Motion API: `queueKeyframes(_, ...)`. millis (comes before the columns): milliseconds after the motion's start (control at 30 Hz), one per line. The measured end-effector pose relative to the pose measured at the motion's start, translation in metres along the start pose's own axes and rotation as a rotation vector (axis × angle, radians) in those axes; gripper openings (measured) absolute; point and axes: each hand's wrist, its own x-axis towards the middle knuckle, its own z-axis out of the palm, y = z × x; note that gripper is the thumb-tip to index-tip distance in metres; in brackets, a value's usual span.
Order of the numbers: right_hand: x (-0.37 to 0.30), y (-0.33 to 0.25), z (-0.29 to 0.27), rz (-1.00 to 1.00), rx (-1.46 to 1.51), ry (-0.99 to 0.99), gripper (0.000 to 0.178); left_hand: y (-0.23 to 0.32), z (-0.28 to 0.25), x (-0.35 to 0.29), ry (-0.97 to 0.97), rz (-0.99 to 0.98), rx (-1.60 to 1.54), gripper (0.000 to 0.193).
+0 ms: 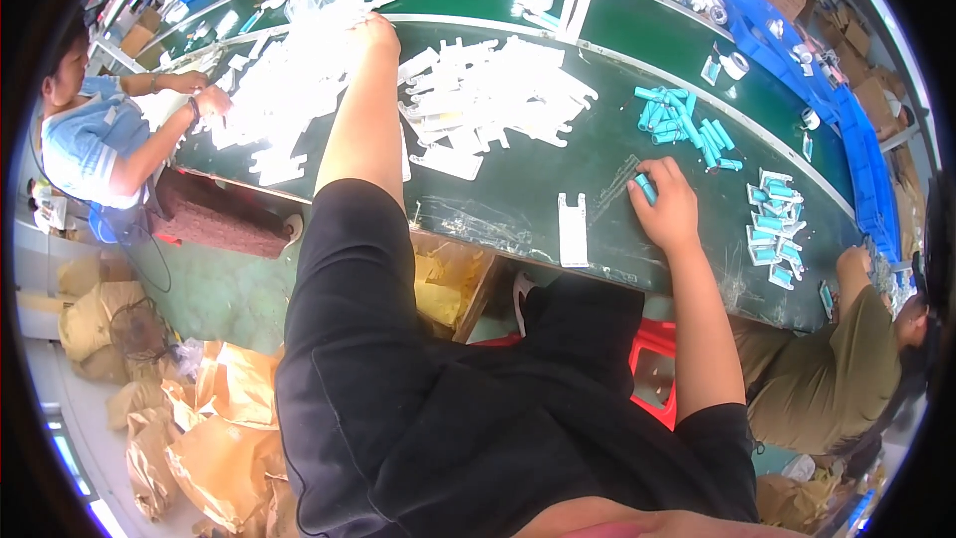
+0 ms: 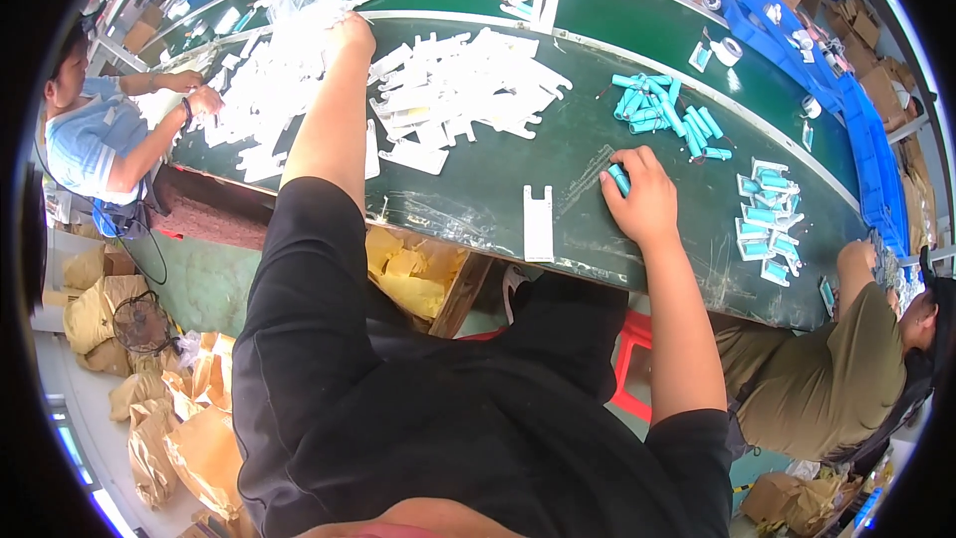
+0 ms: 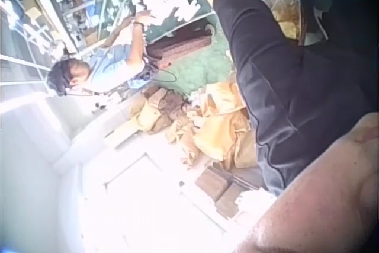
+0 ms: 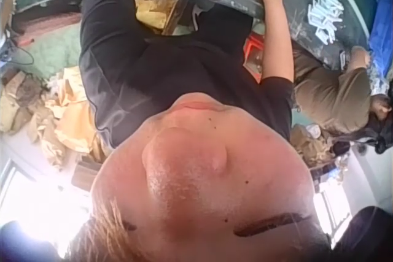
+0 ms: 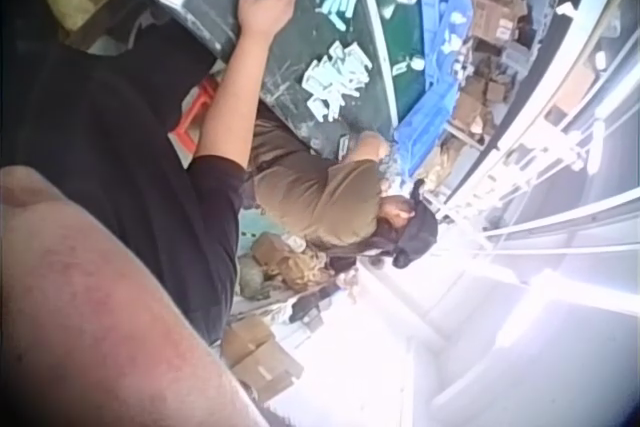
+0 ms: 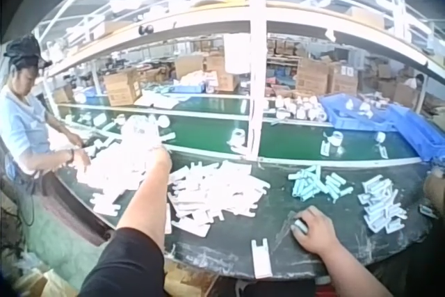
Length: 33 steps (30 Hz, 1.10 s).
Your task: Assembling small plastic components at a factory workbench.
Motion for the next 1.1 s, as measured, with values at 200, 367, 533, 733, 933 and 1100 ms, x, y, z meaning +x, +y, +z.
queueKeyframes(200,0.0,-0.002,-0.001,0.0,0.008,-0.002,0.024,-0.024,0.005,0.017,-0.131,-0.007,-0.125,0.047)
queueKeyframes(367,-0.001,0.003,0.003,-0.022,-0.005,0.021,0.024,-0.025,0.009,0.02,-0.071,0.103,-0.079,0.046)
queueKeyframes(533,-0.004,0.006,0.003,-0.001,-0.011,0.017,0.024,-0.027,-0.026,-0.001,-0.007,0.115,-0.36,0.054)
queueKeyframes(733,-0.004,0.007,0.004,-0.004,-0.003,0.024,0.024,-0.045,-0.037,-0.029,-0.042,0.164,-0.72,0.045)
queueKeyframes(933,-0.003,0.008,0.005,-0.011,-0.016,0.022,0.025,-0.044,-0.029,-0.049,-0.207,0.307,-0.696,0.077)
queueKeyframes(1100,-0.003,0.006,0.004,-0.025,-0.005,0.024,0.025,-0.046,-0.029,-0.053,-0.223,0.321,-0.582,0.086)
